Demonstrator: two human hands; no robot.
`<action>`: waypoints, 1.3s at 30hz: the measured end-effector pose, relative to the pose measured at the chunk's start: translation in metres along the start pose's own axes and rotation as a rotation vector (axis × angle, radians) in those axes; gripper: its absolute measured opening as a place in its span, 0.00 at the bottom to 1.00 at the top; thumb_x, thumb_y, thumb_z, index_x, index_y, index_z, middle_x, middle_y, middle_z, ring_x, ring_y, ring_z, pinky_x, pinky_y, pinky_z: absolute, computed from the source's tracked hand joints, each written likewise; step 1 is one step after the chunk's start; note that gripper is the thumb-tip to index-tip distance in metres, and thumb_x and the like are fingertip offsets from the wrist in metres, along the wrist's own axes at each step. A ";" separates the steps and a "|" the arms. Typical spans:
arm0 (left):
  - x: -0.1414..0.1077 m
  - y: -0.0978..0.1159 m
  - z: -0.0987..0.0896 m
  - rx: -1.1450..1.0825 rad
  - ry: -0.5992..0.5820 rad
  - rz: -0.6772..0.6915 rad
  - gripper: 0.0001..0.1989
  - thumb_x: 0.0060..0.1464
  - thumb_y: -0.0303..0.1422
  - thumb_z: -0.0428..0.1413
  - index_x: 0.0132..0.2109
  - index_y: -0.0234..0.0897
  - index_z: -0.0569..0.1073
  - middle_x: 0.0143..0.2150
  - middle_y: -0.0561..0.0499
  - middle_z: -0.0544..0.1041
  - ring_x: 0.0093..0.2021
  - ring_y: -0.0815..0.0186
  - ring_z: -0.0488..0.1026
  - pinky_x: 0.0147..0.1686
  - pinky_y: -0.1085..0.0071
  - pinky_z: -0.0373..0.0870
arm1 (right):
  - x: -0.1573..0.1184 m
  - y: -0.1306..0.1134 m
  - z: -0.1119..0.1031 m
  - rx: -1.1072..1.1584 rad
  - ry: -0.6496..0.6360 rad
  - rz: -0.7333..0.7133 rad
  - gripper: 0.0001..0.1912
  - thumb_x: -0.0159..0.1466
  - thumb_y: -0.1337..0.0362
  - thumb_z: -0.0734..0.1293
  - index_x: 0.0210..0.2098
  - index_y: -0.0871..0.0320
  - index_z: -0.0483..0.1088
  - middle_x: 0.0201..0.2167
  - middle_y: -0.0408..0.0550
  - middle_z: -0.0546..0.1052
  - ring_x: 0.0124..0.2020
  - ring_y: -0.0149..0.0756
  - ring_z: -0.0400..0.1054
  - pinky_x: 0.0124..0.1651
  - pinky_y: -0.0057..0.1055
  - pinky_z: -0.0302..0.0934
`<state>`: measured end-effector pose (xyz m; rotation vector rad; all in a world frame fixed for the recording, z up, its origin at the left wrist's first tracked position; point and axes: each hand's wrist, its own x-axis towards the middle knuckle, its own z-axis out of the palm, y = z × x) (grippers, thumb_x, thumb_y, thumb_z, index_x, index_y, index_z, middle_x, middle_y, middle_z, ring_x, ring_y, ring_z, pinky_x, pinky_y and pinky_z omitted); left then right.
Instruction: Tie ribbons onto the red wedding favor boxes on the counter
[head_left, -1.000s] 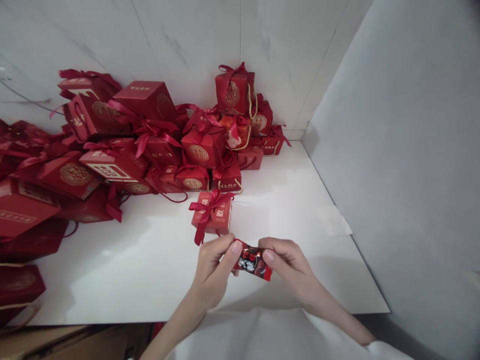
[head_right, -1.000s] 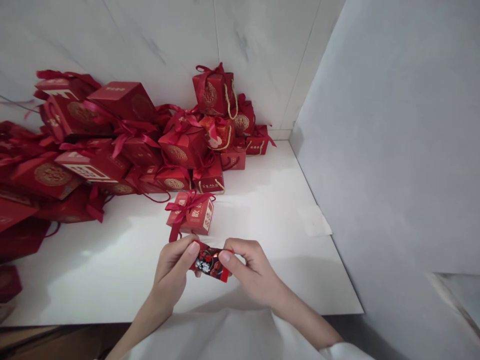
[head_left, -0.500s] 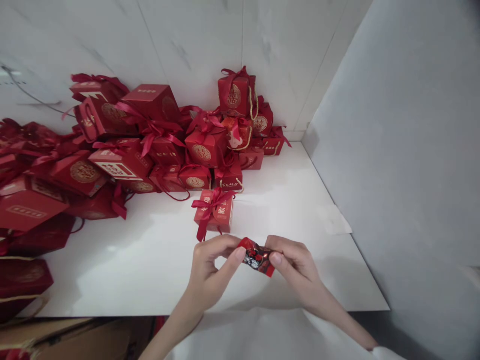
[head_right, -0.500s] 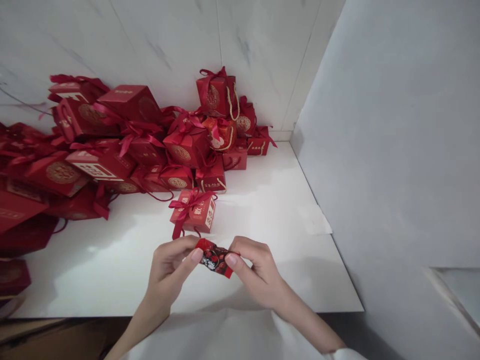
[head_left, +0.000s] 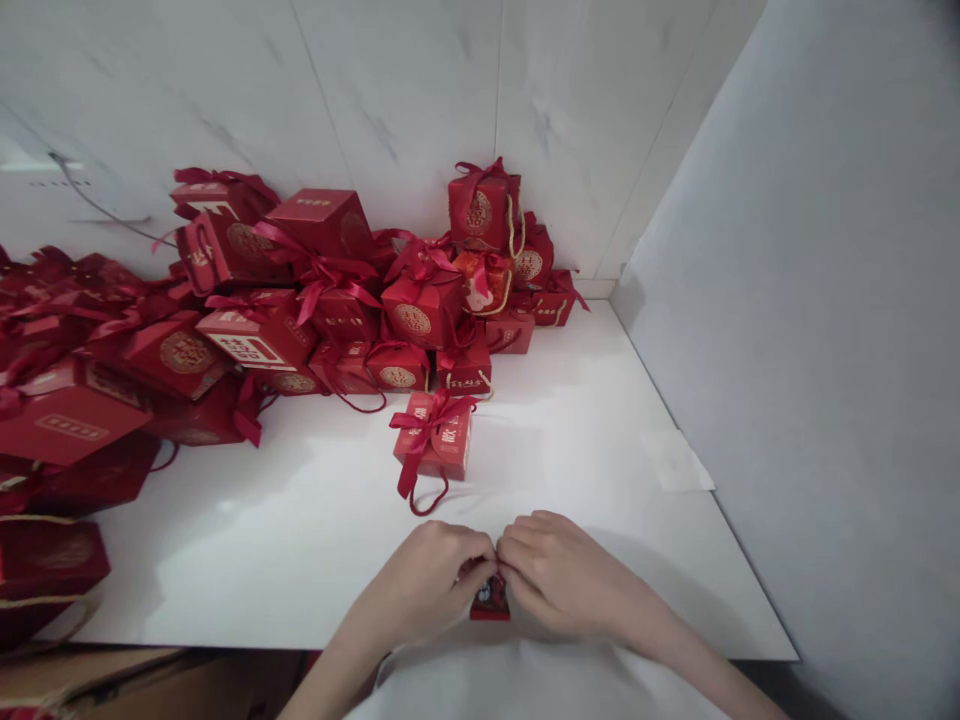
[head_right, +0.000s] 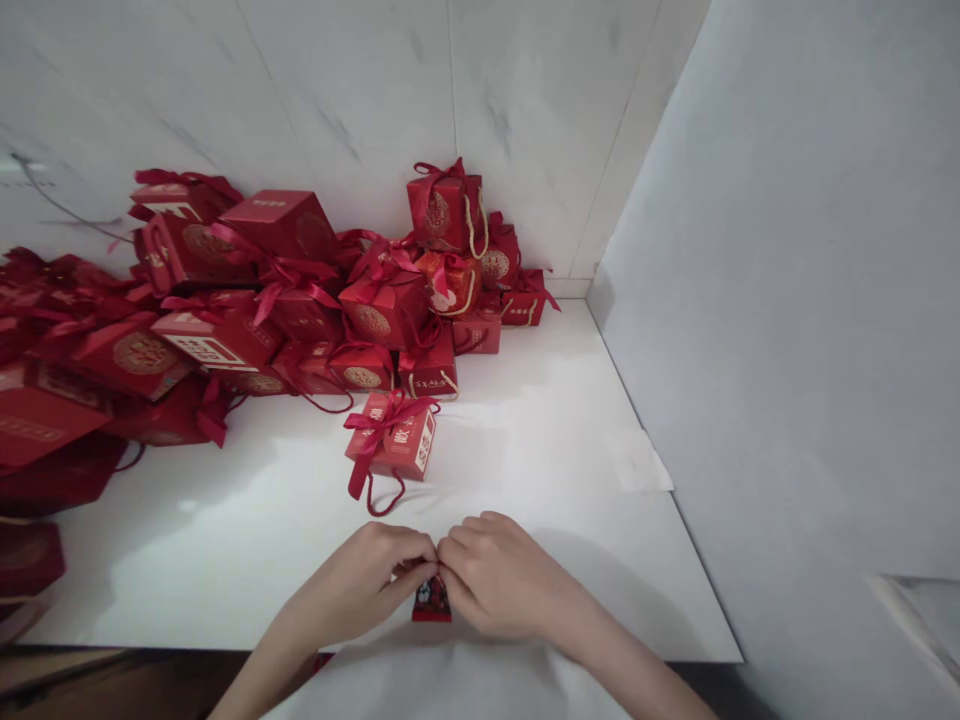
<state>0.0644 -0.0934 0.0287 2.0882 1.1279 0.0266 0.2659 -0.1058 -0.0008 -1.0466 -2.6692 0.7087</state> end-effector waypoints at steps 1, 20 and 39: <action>0.000 -0.001 0.002 0.000 -0.005 -0.001 0.11 0.60 0.29 0.49 0.29 0.37 0.70 0.27 0.54 0.75 0.27 0.70 0.68 0.29 0.74 0.58 | 0.000 0.000 0.005 -0.005 -0.012 0.001 0.08 0.67 0.68 0.57 0.34 0.58 0.67 0.31 0.46 0.74 0.32 0.36 0.65 0.40 0.34 0.56; -0.003 -0.011 0.011 0.207 -0.002 0.081 0.08 0.57 0.28 0.52 0.29 0.37 0.71 0.30 0.55 0.78 0.31 0.66 0.75 0.31 0.72 0.61 | -0.001 0.000 0.027 0.061 -0.031 0.051 0.06 0.62 0.69 0.60 0.32 0.58 0.68 0.30 0.45 0.76 0.32 0.34 0.67 0.37 0.30 0.53; 0.026 -0.048 -0.084 0.069 0.744 0.055 0.14 0.61 0.39 0.55 0.52 0.43 0.71 0.50 0.50 0.74 0.52 0.62 0.71 0.52 0.64 0.69 | 0.020 0.015 -0.055 -0.170 0.029 0.372 0.16 0.73 0.58 0.56 0.36 0.59 0.69 0.33 0.49 0.77 0.33 0.39 0.72 0.36 0.33 0.58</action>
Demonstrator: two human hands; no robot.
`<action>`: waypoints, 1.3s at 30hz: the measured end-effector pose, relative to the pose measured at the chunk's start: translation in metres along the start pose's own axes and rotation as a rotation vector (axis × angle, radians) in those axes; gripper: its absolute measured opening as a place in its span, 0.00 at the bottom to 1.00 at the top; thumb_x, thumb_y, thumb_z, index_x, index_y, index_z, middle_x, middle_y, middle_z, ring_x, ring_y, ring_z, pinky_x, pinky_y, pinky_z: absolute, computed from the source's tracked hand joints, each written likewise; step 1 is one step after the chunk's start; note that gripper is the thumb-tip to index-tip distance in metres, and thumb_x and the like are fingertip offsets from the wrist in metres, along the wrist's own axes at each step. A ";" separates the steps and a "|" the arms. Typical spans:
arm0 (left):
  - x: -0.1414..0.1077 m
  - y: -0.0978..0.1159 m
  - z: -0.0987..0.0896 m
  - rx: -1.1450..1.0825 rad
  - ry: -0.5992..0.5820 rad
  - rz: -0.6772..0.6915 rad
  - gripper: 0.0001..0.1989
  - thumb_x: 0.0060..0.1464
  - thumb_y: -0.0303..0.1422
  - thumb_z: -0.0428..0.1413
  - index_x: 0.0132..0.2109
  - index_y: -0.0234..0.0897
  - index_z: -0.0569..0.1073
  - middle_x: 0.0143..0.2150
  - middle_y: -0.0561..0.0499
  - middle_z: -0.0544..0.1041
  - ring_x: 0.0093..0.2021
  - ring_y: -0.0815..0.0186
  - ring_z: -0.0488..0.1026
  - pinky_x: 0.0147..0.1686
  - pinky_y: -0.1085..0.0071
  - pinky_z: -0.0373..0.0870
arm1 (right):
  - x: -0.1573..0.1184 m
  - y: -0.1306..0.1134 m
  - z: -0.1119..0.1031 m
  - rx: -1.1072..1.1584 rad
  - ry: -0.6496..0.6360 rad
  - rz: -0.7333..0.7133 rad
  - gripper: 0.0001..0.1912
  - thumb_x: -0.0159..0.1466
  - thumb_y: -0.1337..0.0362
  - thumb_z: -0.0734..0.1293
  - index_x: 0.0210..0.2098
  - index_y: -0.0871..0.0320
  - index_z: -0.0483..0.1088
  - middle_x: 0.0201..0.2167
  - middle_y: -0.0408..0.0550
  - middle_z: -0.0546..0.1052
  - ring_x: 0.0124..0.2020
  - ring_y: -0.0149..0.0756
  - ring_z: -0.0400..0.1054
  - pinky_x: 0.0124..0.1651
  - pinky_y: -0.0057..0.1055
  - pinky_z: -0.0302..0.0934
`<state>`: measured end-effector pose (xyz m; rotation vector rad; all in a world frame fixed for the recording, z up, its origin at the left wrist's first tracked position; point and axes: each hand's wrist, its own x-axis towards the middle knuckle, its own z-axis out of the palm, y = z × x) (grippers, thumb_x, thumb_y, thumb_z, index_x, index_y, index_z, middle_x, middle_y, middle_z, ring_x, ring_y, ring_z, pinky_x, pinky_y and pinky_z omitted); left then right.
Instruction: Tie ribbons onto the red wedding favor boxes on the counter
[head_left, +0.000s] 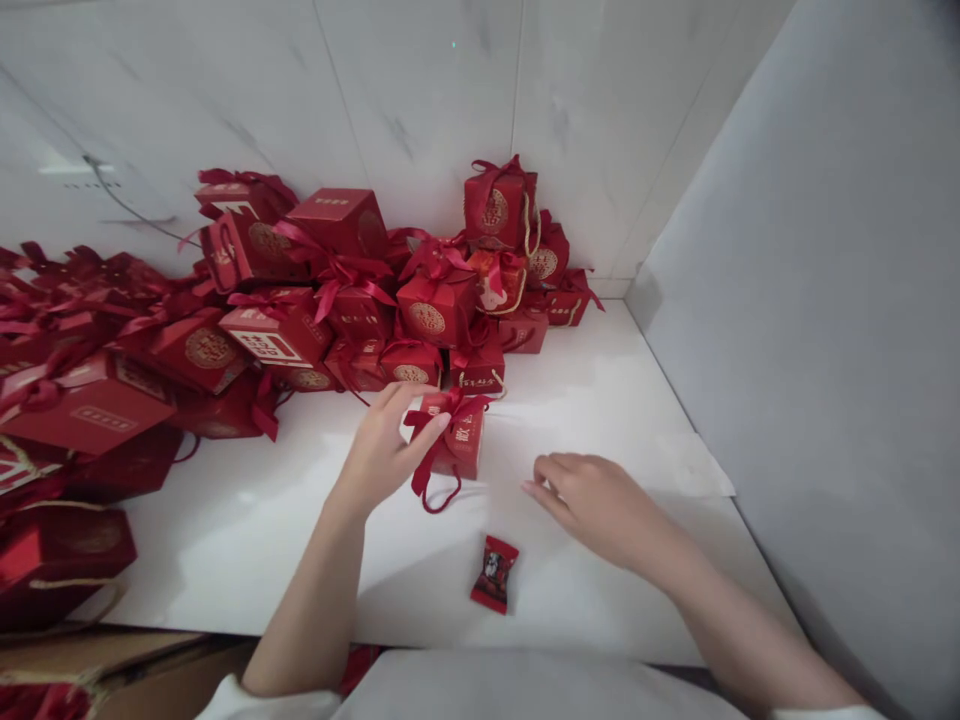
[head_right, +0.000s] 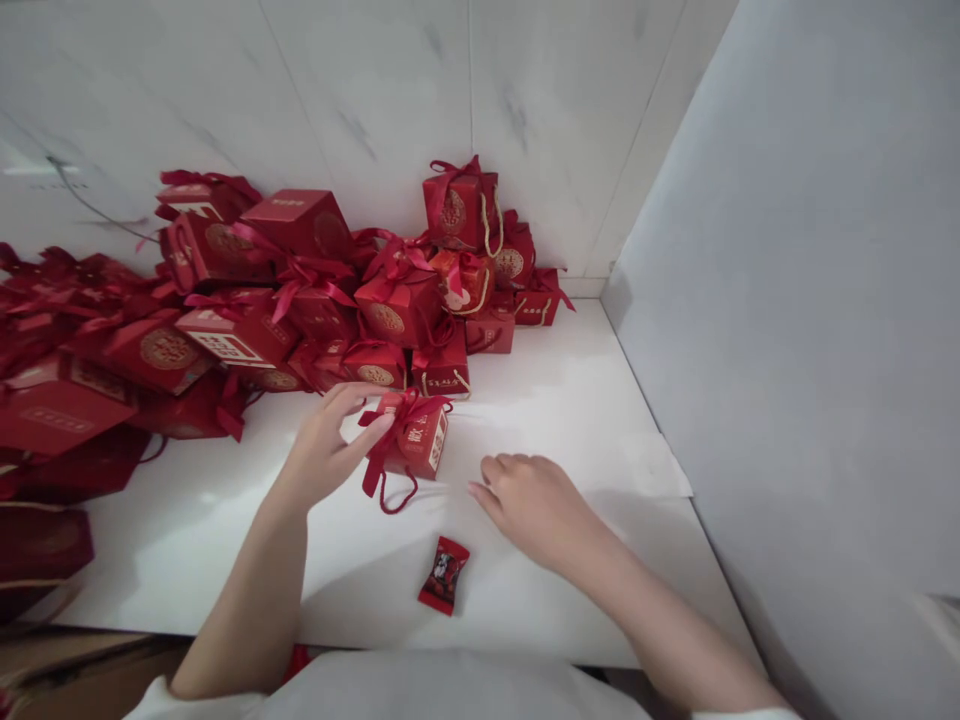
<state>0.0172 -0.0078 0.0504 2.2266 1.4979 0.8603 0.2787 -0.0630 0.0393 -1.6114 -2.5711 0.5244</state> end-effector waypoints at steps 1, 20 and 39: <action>0.007 -0.006 0.004 -0.005 -0.038 -0.004 0.14 0.61 0.39 0.55 0.52 0.43 0.71 0.50 0.50 0.74 0.52 0.62 0.71 0.52 0.64 0.69 | 0.007 0.000 -0.012 -0.002 0.034 -0.019 0.15 0.73 0.59 0.56 0.37 0.59 0.69 0.34 0.48 0.77 0.34 0.39 0.72 0.36 0.34 0.59; -0.005 -0.022 0.055 0.005 0.255 0.094 0.03 0.58 0.33 0.56 0.37 0.39 0.71 0.52 0.46 0.75 0.56 0.59 0.71 0.62 0.53 0.61 | 0.090 -0.022 -0.001 -0.084 0.171 -0.098 0.21 0.72 0.61 0.57 0.62 0.60 0.64 0.66 0.62 0.60 0.66 0.53 0.55 0.61 0.49 0.55; -0.009 -0.025 0.061 0.366 0.316 0.425 0.03 0.56 0.34 0.59 0.39 0.44 0.78 0.45 0.52 0.81 0.50 0.60 0.76 0.62 0.52 0.59 | 0.071 -0.032 -0.004 -0.058 -0.166 0.055 0.43 0.63 0.57 0.67 0.68 0.72 0.47 0.69 0.79 0.45 0.60 0.62 0.64 0.51 0.49 0.64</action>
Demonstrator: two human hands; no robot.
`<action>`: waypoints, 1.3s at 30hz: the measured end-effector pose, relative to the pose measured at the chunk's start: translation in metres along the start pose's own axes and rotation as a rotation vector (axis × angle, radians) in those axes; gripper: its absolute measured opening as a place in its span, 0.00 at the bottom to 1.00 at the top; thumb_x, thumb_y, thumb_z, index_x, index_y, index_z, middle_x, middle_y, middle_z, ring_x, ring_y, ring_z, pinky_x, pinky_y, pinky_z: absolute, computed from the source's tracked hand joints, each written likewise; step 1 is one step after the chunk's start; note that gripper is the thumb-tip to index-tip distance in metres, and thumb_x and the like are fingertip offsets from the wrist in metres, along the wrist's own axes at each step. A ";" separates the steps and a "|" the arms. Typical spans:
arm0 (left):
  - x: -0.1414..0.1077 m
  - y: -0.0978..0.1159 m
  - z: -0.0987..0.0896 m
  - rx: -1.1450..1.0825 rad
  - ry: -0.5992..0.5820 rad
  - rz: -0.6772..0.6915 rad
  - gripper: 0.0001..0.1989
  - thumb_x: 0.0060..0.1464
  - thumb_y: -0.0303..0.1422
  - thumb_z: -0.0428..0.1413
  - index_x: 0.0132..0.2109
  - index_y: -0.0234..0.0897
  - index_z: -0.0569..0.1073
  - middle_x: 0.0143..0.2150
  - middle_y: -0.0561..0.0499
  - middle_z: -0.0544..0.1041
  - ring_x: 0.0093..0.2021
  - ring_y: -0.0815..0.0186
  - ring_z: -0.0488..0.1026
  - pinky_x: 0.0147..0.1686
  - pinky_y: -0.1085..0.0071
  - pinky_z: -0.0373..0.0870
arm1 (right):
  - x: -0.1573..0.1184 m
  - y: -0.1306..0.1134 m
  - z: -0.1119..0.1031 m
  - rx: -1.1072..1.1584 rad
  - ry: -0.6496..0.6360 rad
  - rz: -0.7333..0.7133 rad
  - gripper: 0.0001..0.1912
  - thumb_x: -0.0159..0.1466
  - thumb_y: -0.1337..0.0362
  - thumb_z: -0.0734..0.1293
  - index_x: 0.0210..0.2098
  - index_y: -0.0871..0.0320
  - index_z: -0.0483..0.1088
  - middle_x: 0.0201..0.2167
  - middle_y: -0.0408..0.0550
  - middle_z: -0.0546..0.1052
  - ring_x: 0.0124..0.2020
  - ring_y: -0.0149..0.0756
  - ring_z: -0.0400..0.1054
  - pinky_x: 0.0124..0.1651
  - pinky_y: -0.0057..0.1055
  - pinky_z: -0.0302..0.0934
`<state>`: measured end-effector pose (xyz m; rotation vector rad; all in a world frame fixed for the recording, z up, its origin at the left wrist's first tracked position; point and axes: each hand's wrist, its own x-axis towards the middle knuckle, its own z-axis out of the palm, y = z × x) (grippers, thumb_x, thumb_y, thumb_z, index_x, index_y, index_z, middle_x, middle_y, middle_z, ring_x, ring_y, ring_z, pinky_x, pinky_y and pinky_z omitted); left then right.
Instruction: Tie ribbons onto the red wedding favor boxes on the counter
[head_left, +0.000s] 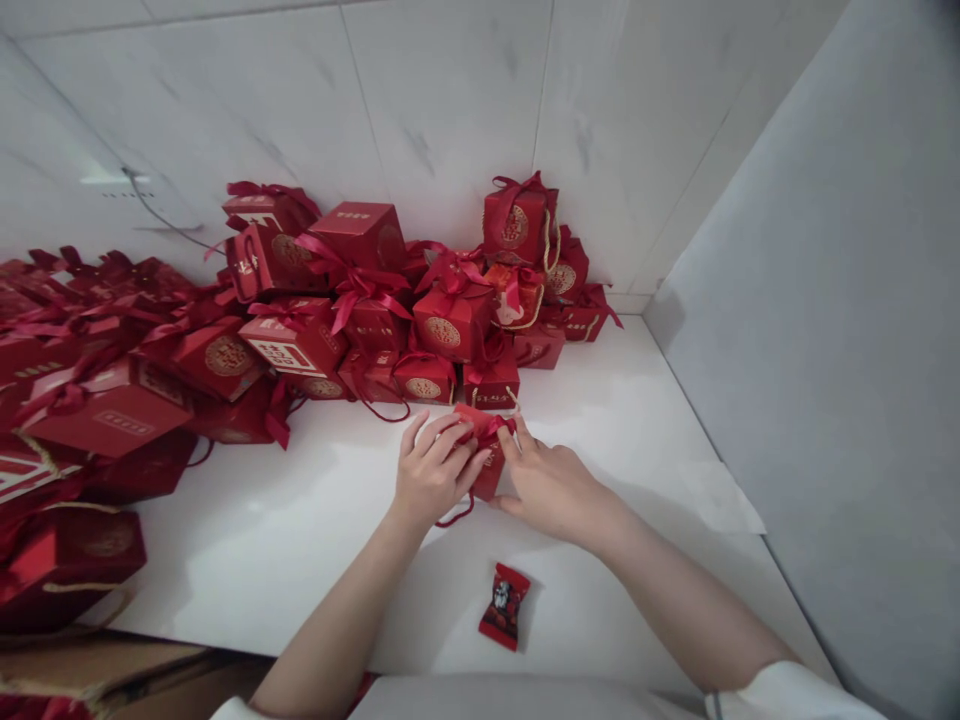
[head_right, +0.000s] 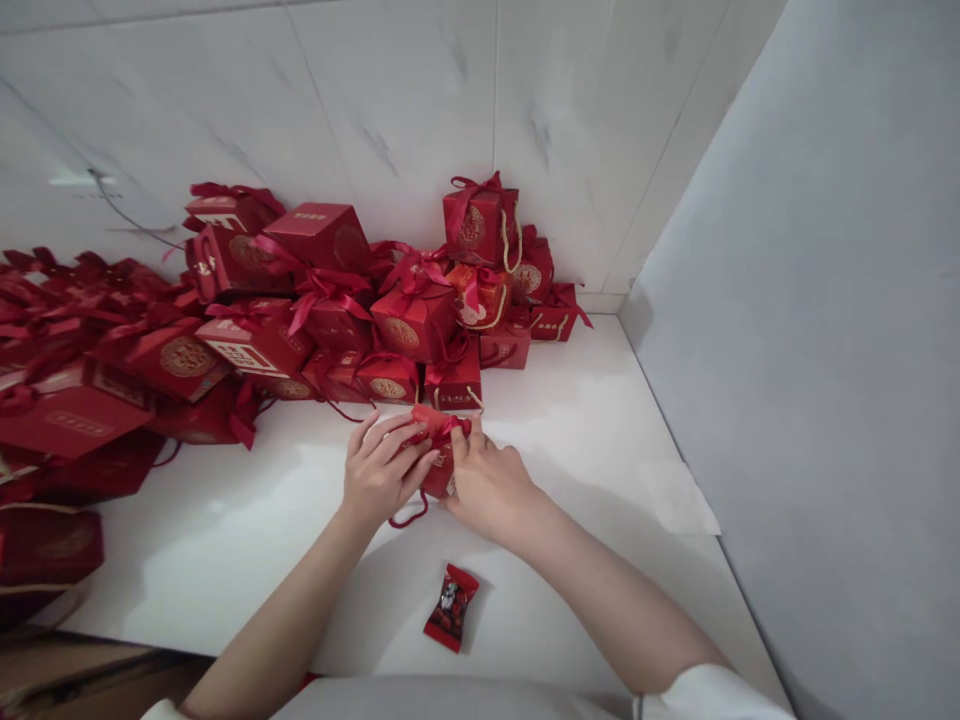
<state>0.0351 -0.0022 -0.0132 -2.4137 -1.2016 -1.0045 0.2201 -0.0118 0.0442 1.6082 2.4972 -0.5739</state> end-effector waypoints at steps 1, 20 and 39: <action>0.000 -0.001 0.001 0.002 0.003 0.007 0.03 0.56 0.35 0.59 0.39 0.44 0.78 0.45 0.52 0.81 0.50 0.60 0.76 0.62 0.52 0.59 | 0.000 0.001 0.000 0.001 0.003 0.008 0.43 0.63 0.57 0.67 0.68 0.72 0.47 0.68 0.79 0.47 0.60 0.62 0.64 0.51 0.49 0.64; -0.008 -0.010 0.004 -0.253 -0.001 -0.161 0.19 0.58 0.38 0.54 0.55 0.38 0.69 0.58 0.40 0.71 0.60 0.52 0.66 0.58 0.53 0.63 | -0.043 0.002 0.108 0.086 0.065 -0.925 0.22 0.71 0.55 0.59 0.61 0.54 0.61 0.68 0.53 0.59 0.68 0.44 0.51 0.69 0.49 0.39; -0.012 -0.043 0.004 -1.121 -0.611 -0.415 0.63 0.43 0.41 0.68 0.71 0.48 0.31 0.71 0.38 0.53 0.68 0.52 0.58 0.63 0.54 0.63 | 0.031 0.056 0.085 1.234 0.599 0.281 0.21 0.61 0.48 0.66 0.21 0.55 0.60 0.16 0.37 0.61 0.22 0.32 0.54 0.28 0.29 0.49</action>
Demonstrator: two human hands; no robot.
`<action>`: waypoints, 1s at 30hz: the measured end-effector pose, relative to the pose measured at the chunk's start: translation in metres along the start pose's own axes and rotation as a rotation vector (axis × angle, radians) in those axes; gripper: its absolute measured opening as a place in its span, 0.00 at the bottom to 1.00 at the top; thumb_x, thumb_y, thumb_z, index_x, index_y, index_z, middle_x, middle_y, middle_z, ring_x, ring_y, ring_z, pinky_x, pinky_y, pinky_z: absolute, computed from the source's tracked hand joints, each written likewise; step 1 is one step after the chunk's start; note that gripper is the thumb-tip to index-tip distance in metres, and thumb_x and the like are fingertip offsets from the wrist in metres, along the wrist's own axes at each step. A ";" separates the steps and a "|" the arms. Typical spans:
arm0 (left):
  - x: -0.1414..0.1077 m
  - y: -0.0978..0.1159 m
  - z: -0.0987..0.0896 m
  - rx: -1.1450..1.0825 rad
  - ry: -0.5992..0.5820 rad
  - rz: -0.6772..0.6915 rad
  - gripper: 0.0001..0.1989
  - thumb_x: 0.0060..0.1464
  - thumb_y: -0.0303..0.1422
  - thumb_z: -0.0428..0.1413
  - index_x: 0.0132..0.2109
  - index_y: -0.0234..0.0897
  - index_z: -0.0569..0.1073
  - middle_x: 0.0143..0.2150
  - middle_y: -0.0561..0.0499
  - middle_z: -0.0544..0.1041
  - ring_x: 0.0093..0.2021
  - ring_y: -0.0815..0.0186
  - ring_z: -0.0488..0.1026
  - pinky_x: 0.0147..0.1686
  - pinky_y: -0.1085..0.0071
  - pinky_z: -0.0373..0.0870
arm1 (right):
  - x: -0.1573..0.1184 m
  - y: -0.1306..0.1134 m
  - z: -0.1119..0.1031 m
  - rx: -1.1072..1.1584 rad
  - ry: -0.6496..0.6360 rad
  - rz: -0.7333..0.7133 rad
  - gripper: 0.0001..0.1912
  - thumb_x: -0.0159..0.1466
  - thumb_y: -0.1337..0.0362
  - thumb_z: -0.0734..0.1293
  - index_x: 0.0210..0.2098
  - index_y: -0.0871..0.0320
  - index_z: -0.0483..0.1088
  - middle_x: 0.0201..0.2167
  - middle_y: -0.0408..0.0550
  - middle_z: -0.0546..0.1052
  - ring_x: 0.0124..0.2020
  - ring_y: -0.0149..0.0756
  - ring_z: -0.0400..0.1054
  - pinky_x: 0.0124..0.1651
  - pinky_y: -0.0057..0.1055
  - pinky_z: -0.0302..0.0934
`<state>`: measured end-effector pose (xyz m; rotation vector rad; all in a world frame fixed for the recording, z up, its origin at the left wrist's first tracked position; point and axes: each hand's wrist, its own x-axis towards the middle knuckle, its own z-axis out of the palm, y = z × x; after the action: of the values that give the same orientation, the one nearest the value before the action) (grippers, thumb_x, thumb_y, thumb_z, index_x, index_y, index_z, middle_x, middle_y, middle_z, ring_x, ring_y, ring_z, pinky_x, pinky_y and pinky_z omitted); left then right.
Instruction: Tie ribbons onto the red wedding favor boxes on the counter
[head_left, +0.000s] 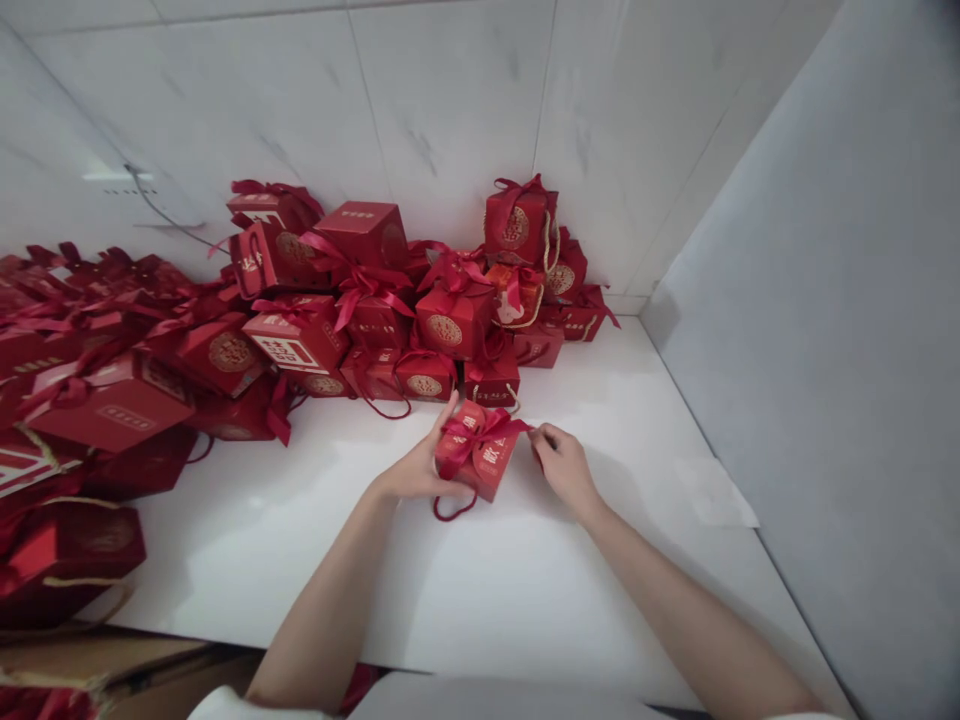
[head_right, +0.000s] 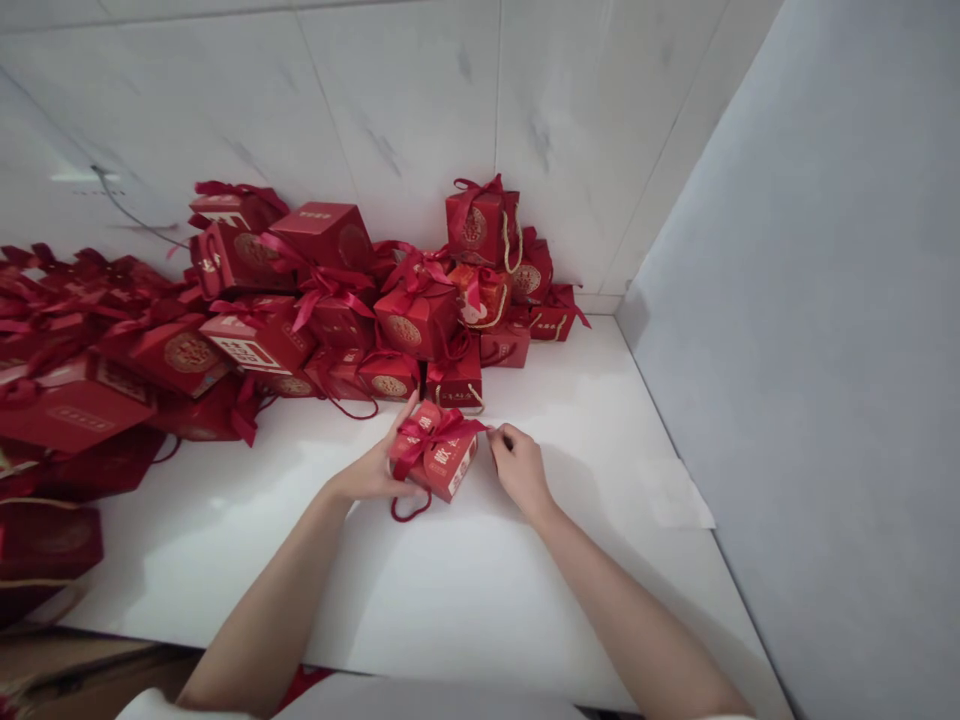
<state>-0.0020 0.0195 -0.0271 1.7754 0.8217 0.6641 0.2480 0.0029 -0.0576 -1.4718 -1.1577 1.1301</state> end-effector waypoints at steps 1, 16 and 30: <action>0.003 -0.002 0.006 -0.029 0.038 0.013 0.62 0.44 0.41 0.68 0.72 0.47 0.32 0.70 0.37 0.55 0.67 0.52 0.60 0.63 0.54 0.63 | 0.005 0.001 0.006 0.067 0.032 0.018 0.22 0.62 0.47 0.63 0.21 0.54 0.59 0.17 0.37 0.61 0.21 0.32 0.54 0.27 0.29 0.49; 0.021 0.007 0.071 -0.369 0.632 -0.253 0.33 0.55 0.46 0.57 0.64 0.38 0.64 0.62 0.42 0.68 0.56 0.52 0.69 0.53 0.59 0.69 | -0.011 0.003 0.028 0.693 -0.231 -0.028 0.37 0.60 0.50 0.71 0.65 0.46 0.58 0.63 0.44 0.67 0.62 0.43 0.62 0.65 0.42 0.54; 0.021 0.007 0.058 -0.424 0.259 0.046 0.41 0.55 0.62 0.45 0.70 0.54 0.49 0.74 0.51 0.46 0.70 0.45 0.49 0.62 0.51 0.59 | 0.003 -0.007 0.009 1.347 -0.411 0.248 0.30 0.64 0.41 0.59 0.56 0.52 0.69 0.56 0.47 0.74 0.59 0.44 0.67 0.64 0.49 0.56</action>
<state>0.0563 0.0018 -0.0380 1.3444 0.7460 1.0320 0.2389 0.0081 -0.0521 -0.3151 -0.2118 1.8781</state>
